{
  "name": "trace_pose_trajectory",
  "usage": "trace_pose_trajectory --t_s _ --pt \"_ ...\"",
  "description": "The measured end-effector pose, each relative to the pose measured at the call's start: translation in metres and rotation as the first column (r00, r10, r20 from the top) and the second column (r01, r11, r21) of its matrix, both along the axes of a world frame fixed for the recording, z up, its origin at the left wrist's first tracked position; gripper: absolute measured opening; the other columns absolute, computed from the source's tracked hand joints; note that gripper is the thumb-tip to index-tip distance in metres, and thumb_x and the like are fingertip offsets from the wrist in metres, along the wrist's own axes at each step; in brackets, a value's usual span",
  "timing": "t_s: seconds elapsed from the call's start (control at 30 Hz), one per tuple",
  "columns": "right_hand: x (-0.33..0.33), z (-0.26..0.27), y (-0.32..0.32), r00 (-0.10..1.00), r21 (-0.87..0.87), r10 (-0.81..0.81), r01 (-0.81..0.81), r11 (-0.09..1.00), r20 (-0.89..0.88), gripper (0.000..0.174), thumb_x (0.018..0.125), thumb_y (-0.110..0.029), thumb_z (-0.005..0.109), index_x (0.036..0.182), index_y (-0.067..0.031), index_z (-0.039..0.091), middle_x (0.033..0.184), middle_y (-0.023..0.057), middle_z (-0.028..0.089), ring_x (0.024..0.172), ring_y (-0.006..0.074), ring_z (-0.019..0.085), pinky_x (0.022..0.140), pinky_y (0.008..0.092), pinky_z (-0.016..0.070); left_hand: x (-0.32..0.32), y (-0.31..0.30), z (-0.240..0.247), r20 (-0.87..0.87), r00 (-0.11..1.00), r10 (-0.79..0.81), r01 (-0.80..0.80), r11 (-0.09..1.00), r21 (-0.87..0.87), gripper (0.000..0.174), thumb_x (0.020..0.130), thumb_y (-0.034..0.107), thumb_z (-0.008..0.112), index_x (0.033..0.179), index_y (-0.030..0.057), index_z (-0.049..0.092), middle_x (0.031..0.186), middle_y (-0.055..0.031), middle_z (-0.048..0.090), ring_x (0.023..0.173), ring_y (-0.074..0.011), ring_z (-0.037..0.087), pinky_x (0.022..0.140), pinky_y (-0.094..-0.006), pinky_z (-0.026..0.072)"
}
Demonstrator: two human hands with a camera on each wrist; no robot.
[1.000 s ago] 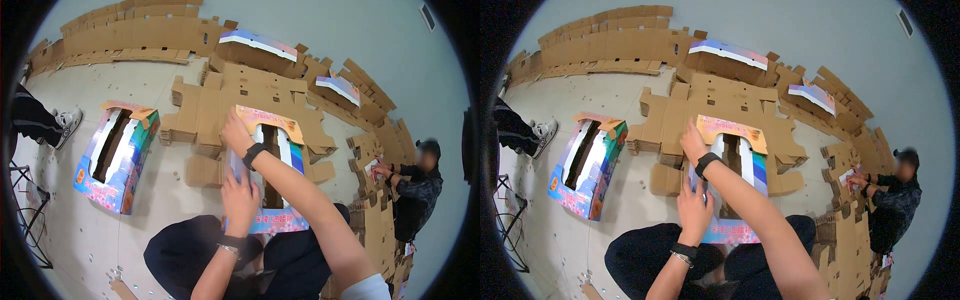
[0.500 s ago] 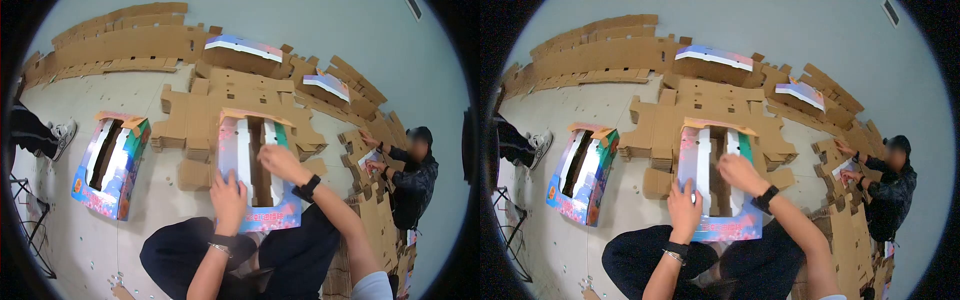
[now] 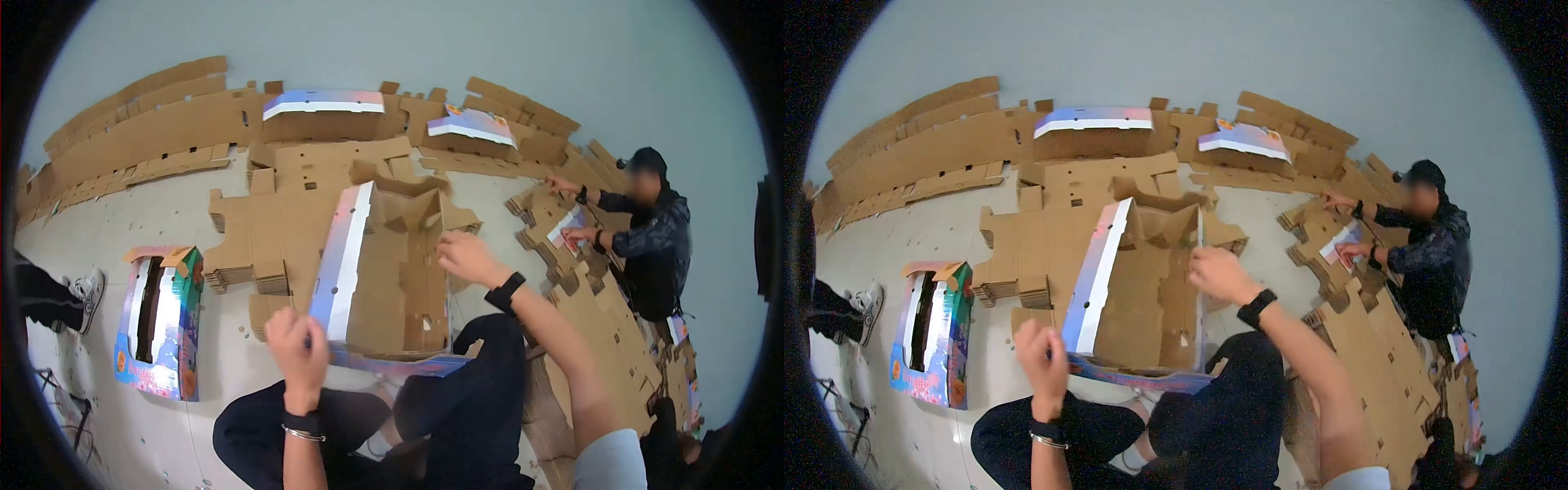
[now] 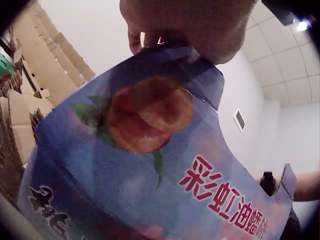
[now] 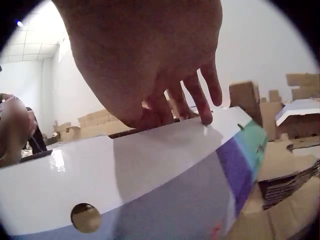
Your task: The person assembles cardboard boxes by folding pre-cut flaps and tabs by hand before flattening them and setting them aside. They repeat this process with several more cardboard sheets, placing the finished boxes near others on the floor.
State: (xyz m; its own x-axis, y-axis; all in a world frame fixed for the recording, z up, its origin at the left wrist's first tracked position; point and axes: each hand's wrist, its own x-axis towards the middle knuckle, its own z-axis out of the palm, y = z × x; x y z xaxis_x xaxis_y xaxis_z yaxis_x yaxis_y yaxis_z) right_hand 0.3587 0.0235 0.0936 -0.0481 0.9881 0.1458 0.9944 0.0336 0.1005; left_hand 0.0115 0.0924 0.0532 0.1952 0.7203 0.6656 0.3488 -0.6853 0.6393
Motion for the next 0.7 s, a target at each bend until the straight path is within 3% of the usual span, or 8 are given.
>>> trace_pose_trajectory --t_s 0.07,0.17,0.3,0.33,0.4,0.47,0.57,0.7 --pt "0.018 0.01 -0.028 0.995 0.028 -0.029 0.032 0.999 -0.095 0.015 0.081 -0.016 0.054 0.082 -0.005 0.063 0.091 0.0111 0.057 0.093 0.0298 0.057 0.081 0.0409 0.0475 -0.015 0.004 0.003 0.021 1.0 0.021 -0.021 0.999 -0.026 0.021 0.082 0.006 0.056 0.065 0.0007 0.044 0.068 -0.0106 0.041 0.068 -0.0276 0.042 0.066 -0.0392 0.0318" --pt "0.05 0.002 -0.073 0.974 -0.105 -0.078 0.057 0.993 -0.214 0.014 0.078 -0.008 0.056 0.09 -0.0084 0.065 0.099 0.0093 0.058 0.098 0.0302 0.056 0.083 0.0405 0.0472 -0.024 0.017 -0.003 0.099 0.988 0.115 -0.109 0.992 -0.066 0.025 0.087 0.005 0.052 0.065 0.0003 0.04 0.065 -0.0108 0.037 0.064 -0.0271 0.037 0.063 -0.0383 0.0295" --pt "0.052 -0.01 -0.107 0.945 -0.021 -0.047 0.042 0.999 -0.324 0.02 0.076 -0.01 0.061 0.094 -0.0118 0.067 0.107 0.0066 0.056 0.106 0.0291 0.053 0.091 0.0415 0.0439 -0.033 0.02 -0.01 0.234 0.947 0.218 -0.175 0.966 -0.191 0.032 0.095 0.008 0.044 0.065 0.0001 0.036 0.06 -0.0083 0.034 0.062 -0.0213 0.034 0.063 -0.0364 0.0285" --pt "0.052 -0.015 -0.106 0.97 -0.052 -0.068 0.057 0.997 -0.234 0.023 0.073 -0.01 0.063 0.095 -0.0143 0.068 0.109 0.0056 0.055 0.108 0.0278 0.052 0.097 0.0423 0.0405 -0.035 0.021 -0.015 0.306 0.911 0.276 -0.188 0.939 -0.287 0.034 0.096 0.01 0.043 0.065 0.0005 0.035 0.058 -0.0066 0.033 0.061 -0.0192 0.034 0.063 -0.036 0.0284" --pt "0.045 -0.02 -0.099 0.985 -0.076 -0.086 0.075 0.994 -0.147 0.027 0.071 -0.011 0.065 0.096 -0.0167 0.069 0.111 0.0047 0.055 0.111 0.0264 0.05 0.102 0.0431 0.0372 -0.037 0.023 -0.017 0.348 0.892 0.287 -0.194 0.94 -0.28 0.037 0.098 0.014 0.043 0.063 0.0038 0.033 0.057 -0.001 0.031 0.059 -0.0132 0.031 0.059 -0.0322 0.0271" --pt "0.026 -0.01 -0.084 0.989 -0.096 0.007 0.008 0.995 0.149 0.03 0.067 -0.014 0.068 0.097 -0.0161 0.069 0.11 0.0048 0.056 0.111 0.0236 0.05 0.108 0.0445 0.0314 -0.038 0.025 -0.016 0.501 0.779 0.377 -0.141 0.884 -0.446 0.039 0.098 0.016 0.043 0.062 0.0074 0.033 0.058 0.0024 0.03 0.055 -0.0092 0.028 0.053 -0.0286 0.023" --pt "0.017 -0.009 -0.073 0.927 -0.147 0.157 -0.113 0.983 0.34 0.03 0.068 -0.015 0.067 0.097 -0.0124 0.07 0.107 0.005 0.056 0.11 0.022 0.052 0.109 0.0421 0.0313 -0.043 0.036 -0.028 0.556 0.702 0.445 -0.17 0.863 -0.476 0.042 0.1 0.019 0.043 0.06 0.0095 0.032 0.057 0.0044 0.029 0.052 -0.0062 0.025 0.049 -0.0271 0.0193" --pt "0.038 -0.037 -0.086 0.894 -0.164 0.235 -0.185 0.969 0.382 0.029 0.071 -0.015 0.065 0.099 -0.009 0.069 0.105 0.0042 0.057 0.109 0.0211 0.054 0.105 0.0381 0.0364 -0.053 0.039 -0.032 0.592 0.658 0.465 -0.144 0.85 -0.507 0.044 0.1 0.019 0.043 0.058 0.01 0.034 0.055 0.0038 0.03 0.051 -0.0065 0.026 0.049 -0.0263 0.0206"
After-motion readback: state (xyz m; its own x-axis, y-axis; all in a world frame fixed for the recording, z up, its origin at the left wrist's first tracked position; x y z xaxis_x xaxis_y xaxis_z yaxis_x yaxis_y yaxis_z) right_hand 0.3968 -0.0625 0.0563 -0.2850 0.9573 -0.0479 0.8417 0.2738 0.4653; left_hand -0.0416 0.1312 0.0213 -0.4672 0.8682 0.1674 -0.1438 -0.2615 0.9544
